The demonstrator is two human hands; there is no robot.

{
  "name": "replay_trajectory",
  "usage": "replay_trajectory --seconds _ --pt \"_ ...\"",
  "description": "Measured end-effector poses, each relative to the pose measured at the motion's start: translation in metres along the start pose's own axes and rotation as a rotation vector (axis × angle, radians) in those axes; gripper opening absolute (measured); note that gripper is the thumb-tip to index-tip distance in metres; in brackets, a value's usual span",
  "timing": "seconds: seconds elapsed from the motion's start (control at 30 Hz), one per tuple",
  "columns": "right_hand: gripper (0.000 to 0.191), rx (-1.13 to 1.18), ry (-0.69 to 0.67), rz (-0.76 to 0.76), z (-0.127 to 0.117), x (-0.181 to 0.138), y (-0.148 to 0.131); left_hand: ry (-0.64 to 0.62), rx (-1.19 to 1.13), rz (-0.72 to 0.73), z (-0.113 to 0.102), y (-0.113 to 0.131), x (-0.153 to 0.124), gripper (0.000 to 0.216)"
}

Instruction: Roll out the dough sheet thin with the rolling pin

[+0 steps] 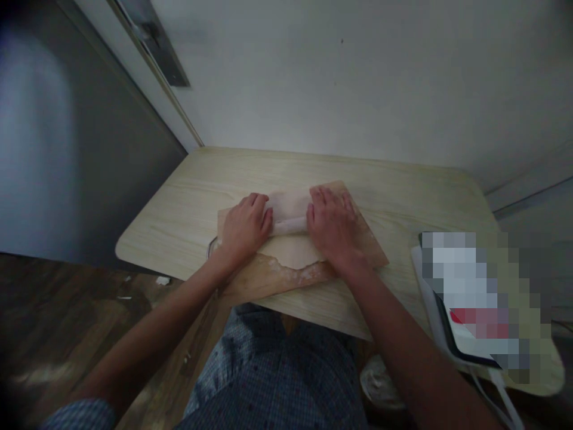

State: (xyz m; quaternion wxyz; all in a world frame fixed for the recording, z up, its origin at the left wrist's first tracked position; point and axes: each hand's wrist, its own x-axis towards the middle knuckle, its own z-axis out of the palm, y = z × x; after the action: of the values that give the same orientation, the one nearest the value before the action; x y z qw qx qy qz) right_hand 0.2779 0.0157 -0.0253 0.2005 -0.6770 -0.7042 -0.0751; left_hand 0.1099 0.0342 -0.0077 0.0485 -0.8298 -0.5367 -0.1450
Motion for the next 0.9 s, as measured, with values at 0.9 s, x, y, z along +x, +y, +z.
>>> replay_trajectory --seconds 0.9 --pt "0.034 0.078 -0.122 0.153 0.041 0.121 0.014 -0.098 -0.099 -0.021 0.015 -0.029 0.080 0.026"
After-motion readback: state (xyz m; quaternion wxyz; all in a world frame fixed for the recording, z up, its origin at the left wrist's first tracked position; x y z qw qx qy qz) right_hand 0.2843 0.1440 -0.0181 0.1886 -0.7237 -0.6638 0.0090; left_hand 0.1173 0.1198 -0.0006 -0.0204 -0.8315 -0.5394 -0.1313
